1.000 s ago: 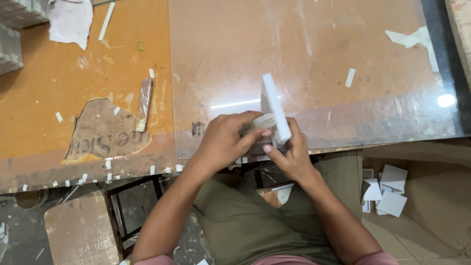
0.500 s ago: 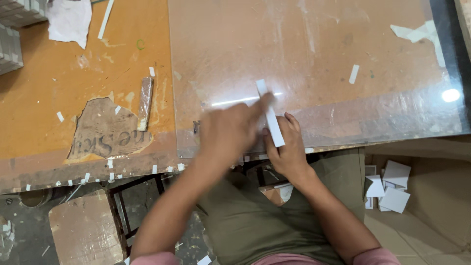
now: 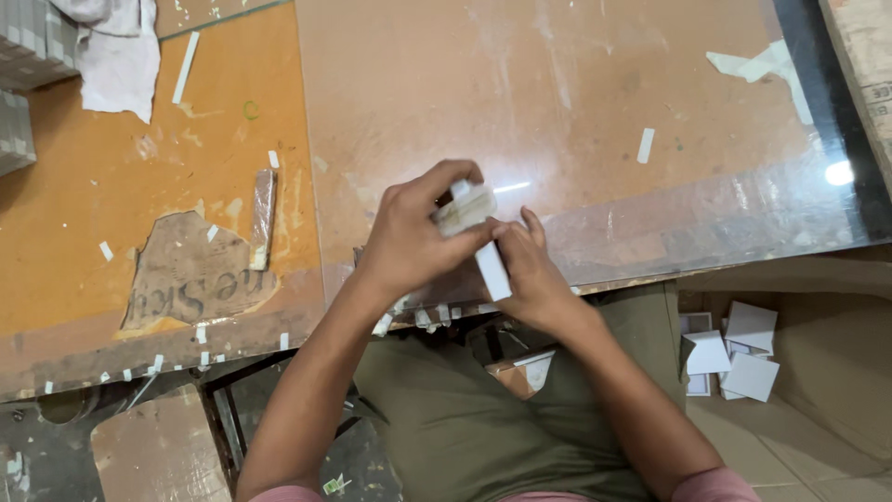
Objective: The person sands the edges and corners of small white square frames using a sanding block. They handle the frames one at a time, rotating them to sand multiple sides, and place finished frames into a cardboard box.
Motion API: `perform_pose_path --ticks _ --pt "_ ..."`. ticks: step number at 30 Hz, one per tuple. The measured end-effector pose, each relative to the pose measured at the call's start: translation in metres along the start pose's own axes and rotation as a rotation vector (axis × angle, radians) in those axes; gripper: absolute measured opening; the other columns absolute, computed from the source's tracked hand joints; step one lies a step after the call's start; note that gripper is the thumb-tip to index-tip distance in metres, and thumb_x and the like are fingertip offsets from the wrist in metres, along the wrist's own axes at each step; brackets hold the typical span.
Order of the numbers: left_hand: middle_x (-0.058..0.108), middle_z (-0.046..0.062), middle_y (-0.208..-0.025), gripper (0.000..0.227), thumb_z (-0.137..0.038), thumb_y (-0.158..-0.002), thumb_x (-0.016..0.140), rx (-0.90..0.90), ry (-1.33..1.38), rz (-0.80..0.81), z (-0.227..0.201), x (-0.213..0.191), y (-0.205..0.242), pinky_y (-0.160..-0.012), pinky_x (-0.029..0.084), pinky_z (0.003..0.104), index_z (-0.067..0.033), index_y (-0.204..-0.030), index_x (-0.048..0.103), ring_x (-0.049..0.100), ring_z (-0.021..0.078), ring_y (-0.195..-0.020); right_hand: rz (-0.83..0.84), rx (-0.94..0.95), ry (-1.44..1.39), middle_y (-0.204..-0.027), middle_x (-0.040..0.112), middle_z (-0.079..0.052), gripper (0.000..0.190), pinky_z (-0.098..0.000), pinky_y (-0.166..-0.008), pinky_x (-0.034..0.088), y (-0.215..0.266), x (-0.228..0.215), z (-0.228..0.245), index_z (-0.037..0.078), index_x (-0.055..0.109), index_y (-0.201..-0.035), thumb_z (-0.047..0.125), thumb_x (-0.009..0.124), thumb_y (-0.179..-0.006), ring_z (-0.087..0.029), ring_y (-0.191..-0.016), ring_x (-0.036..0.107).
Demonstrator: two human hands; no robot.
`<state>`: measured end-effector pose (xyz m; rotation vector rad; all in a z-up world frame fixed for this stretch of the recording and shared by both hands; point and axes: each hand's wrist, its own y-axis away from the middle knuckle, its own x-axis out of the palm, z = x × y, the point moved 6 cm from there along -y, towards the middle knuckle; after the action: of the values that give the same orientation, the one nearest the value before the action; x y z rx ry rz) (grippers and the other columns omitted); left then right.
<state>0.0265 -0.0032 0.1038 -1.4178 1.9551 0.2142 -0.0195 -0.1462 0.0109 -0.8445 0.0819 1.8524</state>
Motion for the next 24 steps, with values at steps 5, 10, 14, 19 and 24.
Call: perform_pose_path --ticks 5,10,14,19,24 --pt "0.07 0.011 -0.091 0.057 -0.022 -0.076 0.085 0.204 -0.266 0.094 -0.03 0.022 0.044 -0.066 0.055 0.038 -0.0105 -0.128 0.066 0.07 0.0259 -0.073 0.296 -0.047 -0.534 -0.153 0.037 -0.025 0.133 -0.0533 -0.119 0.037 0.002 -0.026 -0.008 0.002 0.022 -0.161 0.062 0.09 -0.063 -0.04 -0.143 0.041" --pt "0.064 0.013 -0.103 0.081 -0.038 -0.074 0.079 0.19 0.175 -0.016 -0.05 0.019 0.057 -0.073 0.056 0.036 -0.0084 -0.144 0.049 0.069 0.0273 -0.085 0.196 -0.124 -0.434 -0.168 0.029 -0.027 0.141 -0.0542 -0.128 0.03 0.016 -0.007 -0.005 0.004 0.022 -0.167 0.083 0.072 -0.061 -0.043 -0.154 0.033" --pt "0.06 0.004 -0.082 0.06 -0.026 -0.084 0.071 0.042 -0.143 -0.048 -0.048 0.011 0.059 -0.063 0.05 0.036 -0.0158 -0.143 0.062 0.063 0.0199 -0.066 0.082 -0.08 -0.45 -0.161 0.039 -0.019 0.135 -0.0524 -0.13 0.034 0.02 0.021 -0.009 0.006 0.03 -0.165 0.093 0.056 -0.066 -0.034 -0.146 0.041" --pt "0.061 0.003 -0.083 0.04 -0.024 -0.094 0.074 0.185 -0.325 -0.015 -0.068 0.025 0.06 -0.058 0.046 0.037 -0.0177 -0.133 0.07 0.059 0.0204 -0.062 0.058 0.259 -0.635 -0.146 0.046 -0.02 0.133 -0.0496 -0.109 0.044 0.016 0.03 -0.026 -0.001 0.037 -0.151 0.097 0.062 -0.064 -0.034 -0.131 0.051" --pt "0.063 0.002 -0.078 0.036 -0.016 -0.088 0.075 0.123 -0.639 -0.083 -0.062 0.014 0.019 -0.049 0.044 0.039 -0.0177 -0.125 0.075 0.06 0.0225 -0.054 -0.092 0.018 -0.739 -0.154 0.047 -0.018 0.128 -0.0459 -0.124 0.038 0.014 0.022 -0.019 -0.001 0.036 -0.158 0.098 0.046 -0.077 -0.031 -0.145 0.048"
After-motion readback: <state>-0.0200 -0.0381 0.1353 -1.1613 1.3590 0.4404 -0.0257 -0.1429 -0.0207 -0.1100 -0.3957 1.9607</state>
